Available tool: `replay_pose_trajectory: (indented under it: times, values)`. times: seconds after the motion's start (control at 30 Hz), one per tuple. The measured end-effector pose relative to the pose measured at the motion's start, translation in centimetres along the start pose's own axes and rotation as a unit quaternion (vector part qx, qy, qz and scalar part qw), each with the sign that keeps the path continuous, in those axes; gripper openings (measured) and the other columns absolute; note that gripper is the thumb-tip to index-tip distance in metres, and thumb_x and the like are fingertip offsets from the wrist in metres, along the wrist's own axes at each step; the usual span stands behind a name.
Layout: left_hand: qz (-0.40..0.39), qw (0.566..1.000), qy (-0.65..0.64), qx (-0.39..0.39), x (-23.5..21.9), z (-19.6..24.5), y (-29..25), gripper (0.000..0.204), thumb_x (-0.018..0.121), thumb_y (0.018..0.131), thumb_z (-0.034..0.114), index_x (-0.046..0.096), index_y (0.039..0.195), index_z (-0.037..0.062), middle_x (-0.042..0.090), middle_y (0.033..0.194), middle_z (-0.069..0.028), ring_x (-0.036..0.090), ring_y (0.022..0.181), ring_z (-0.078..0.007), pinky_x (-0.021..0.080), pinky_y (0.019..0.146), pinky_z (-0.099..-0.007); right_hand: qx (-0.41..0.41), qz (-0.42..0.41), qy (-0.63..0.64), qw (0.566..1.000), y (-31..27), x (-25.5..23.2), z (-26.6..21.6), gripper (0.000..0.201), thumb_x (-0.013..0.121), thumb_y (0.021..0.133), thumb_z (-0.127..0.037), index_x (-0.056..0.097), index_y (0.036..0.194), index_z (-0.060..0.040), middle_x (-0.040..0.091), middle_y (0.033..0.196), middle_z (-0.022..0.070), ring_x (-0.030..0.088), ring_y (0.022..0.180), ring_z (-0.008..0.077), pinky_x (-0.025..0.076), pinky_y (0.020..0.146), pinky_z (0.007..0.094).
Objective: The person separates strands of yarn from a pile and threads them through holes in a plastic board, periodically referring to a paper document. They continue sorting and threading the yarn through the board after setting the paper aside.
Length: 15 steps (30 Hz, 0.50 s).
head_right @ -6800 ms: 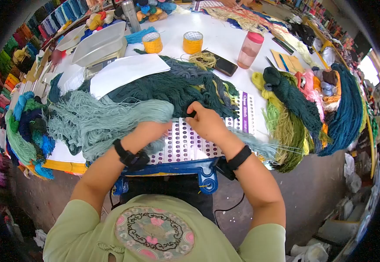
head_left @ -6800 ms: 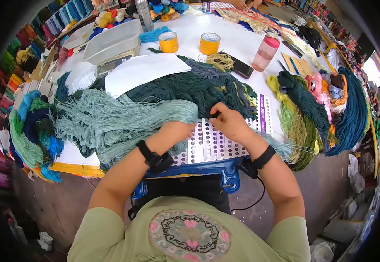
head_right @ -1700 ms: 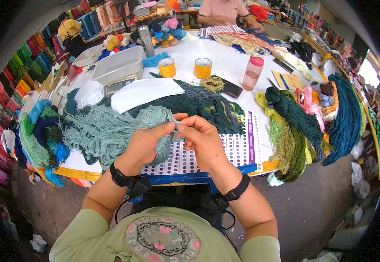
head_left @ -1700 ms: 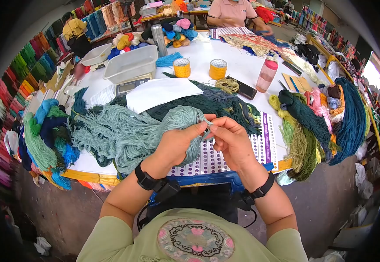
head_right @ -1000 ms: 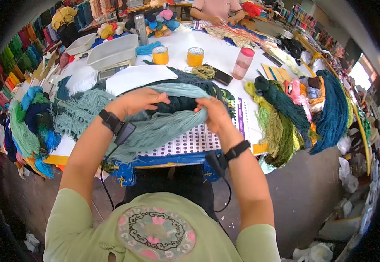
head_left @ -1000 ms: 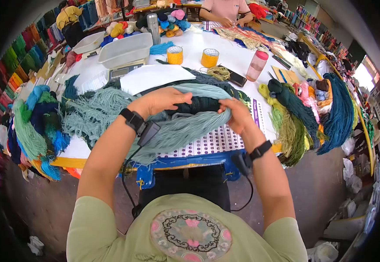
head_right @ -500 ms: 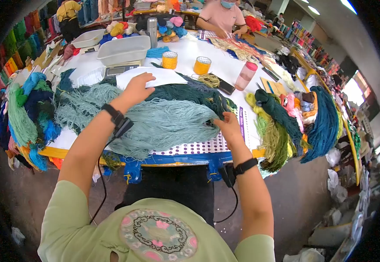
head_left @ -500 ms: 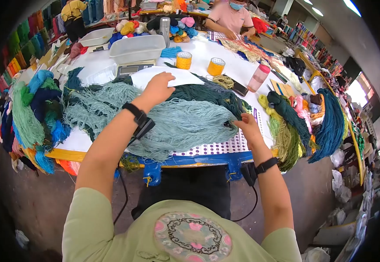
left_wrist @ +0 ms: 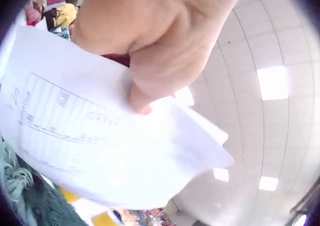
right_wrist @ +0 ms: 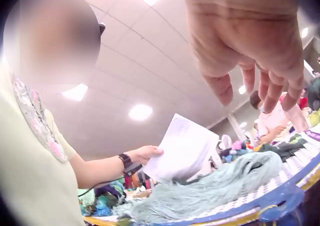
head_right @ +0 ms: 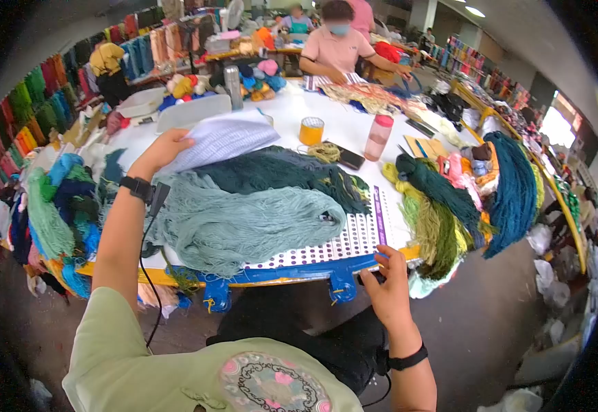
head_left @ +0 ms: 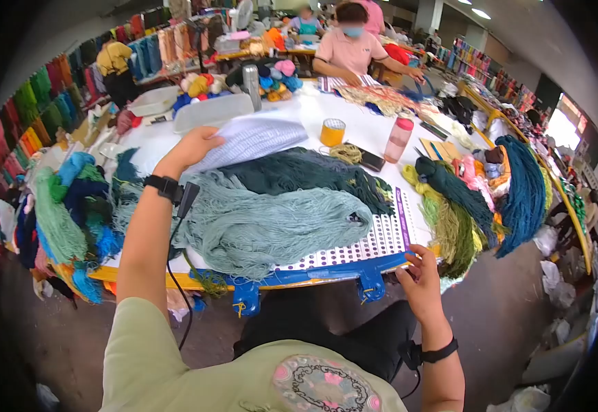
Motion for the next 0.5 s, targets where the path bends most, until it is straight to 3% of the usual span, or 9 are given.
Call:
replay_pose_trajectory:
  times: [0.07, 0.1, 0.13, 0.2, 0.23, 0.3, 0.33, 0.4, 0.5]
  values:
    - [0.047, 0.997, 0.006, -0.058, -2.5, 0.8, -1.2, 0.029, 0.059, 0.092, 0.020, 0.062, 0.107, -0.0041, 0.068, 0.101, -0.0149, 0.062, 0.091, -0.0223, 0.046, 0.083, -0.0337, -0.031, -0.016, 0.088, 0.996, -0.8, 0.1, -1.8, 0.050, 0.065, 0.077, 0.005, 0.048, 0.123, -0.0032, 0.050, 0.115, 0.0088, 0.056, 0.106, 0.0218, 0.044, 0.091, 0.0318]
    - [0.103, 0.972, -0.200, -0.072, -3.1, 1.2, -1.8, 0.029, 0.056, 0.094, 0.018, 0.058, 0.113, -0.0044, 0.066, 0.106, -0.0144, 0.062, 0.095, -0.0220, 0.047, 0.085, -0.0334, -0.077, -0.028, 0.105, 0.991, -1.4, -0.2, -4.6, 0.045, 0.066, 0.077, 0.003, 0.052, 0.119, -0.0017, 0.054, 0.112, 0.0098, 0.056, 0.104, 0.0224, 0.045, 0.090, 0.0329]
    - [0.151, 0.902, -0.396, -0.078, -3.5, 1.7, -2.6, 0.030, 0.052, 0.096, 0.015, 0.054, 0.119, -0.0048, 0.065, 0.112, -0.0140, 0.062, 0.098, -0.0217, 0.048, 0.087, -0.0332, -0.140, -0.052, 0.128, 0.980, -2.3, -0.6, -7.5, 0.039, 0.066, 0.077, 0.000, 0.055, 0.114, -0.0007, 0.056, 0.110, 0.0110, 0.057, 0.103, 0.0232, 0.045, 0.089, 0.0342]
    - [0.136, 0.885, -0.442, -0.056, -3.3, 4.6, -4.4, 0.032, 0.050, 0.097, 0.013, 0.050, 0.124, -0.0044, 0.063, 0.115, -0.0144, 0.062, 0.100, -0.0226, 0.050, 0.087, -0.0341, -0.266, -0.093, 0.206, 0.937, -5.1, -2.1, -12.7, 0.026, 0.067, 0.079, -0.006, 0.061, 0.103, 0.0003, 0.060, 0.102, 0.0129, 0.060, 0.096, 0.0259, 0.046, 0.087, 0.0370]
    - [0.110, 0.857, -0.502, -0.039, -2.5, 6.4, -5.2, 0.034, 0.047, 0.098, 0.012, 0.045, 0.129, -0.0040, 0.061, 0.119, -0.0148, 0.062, 0.103, -0.0235, 0.051, 0.088, -0.0349, -0.327, -0.109, 0.259, 0.902, -6.6, -2.9, -14.6, 0.020, 0.068, 0.079, -0.010, 0.064, 0.096, 0.0003, 0.062, 0.096, 0.0137, 0.062, 0.091, 0.0278, 0.046, 0.086, 0.0384]
    - [0.107, 0.852, -0.510, -0.049, -0.7, 9.4, -6.7, 0.035, 0.047, 0.098, 0.013, 0.045, 0.129, -0.0042, 0.060, 0.119, -0.0150, 0.062, 0.103, -0.0241, 0.051, 0.089, -0.0362, -0.490, -0.179, 0.443, 0.729, -8.9, -4.3, -17.7, 0.010, 0.061, 0.084, -0.007, 0.057, 0.092, -0.0018, 0.058, 0.095, 0.0070, 0.060, 0.073, 0.0188, 0.047, 0.081, 0.0391]
    - [0.104, 0.842, -0.526, -0.060, 0.3, 10.5, -7.3, 0.036, 0.047, 0.099, 0.015, 0.044, 0.129, -0.0044, 0.059, 0.120, -0.0152, 0.062, 0.104, -0.0246, 0.051, 0.090, -0.0375, -0.488, -0.174, 0.445, 0.731, -9.2, -4.6, -18.4, 0.010, 0.061, 0.084, -0.007, 0.057, 0.092, -0.0018, 0.058, 0.095, 0.0070, 0.060, 0.073, 0.0188, 0.047, 0.081, 0.0391]
    - [0.093, 0.833, -0.542, -0.058, 2.5, 11.9, -8.3, 0.036, 0.047, 0.099, 0.015, 0.044, 0.128, -0.0046, 0.059, 0.120, -0.0154, 0.062, 0.104, -0.0248, 0.052, 0.090, -0.0373, -0.494, -0.212, 0.537, 0.651, -10.5, -6.1, -19.8, 0.017, 0.068, 0.087, -0.020, 0.064, 0.104, -0.0169, 0.057, 0.123, 0.0026, 0.060, 0.094, 0.0200, 0.036, 0.085, 0.0394]
    - [0.063, 0.818, -0.570, -0.053, 5.4, 13.5, -8.6, 0.034, 0.048, 0.099, 0.016, 0.047, 0.126, -0.0043, 0.060, 0.119, -0.0148, 0.063, 0.102, -0.0228, 0.052, 0.088, -0.0360, -0.454, -0.254, 0.541, 0.661, -11.2, -7.1, -21.2, 0.013, 0.068, 0.087, -0.019, 0.063, 0.098, -0.0157, 0.064, 0.109, -0.0001, 0.060, 0.080, 0.0177, 0.037, 0.078, 0.0378]
Point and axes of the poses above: each hand's wrist, its own y-axis towards the middle knuckle, its own x-axis out of the palm, z = x × y, the point moved 7 cm from there along y, towards the middle knuckle
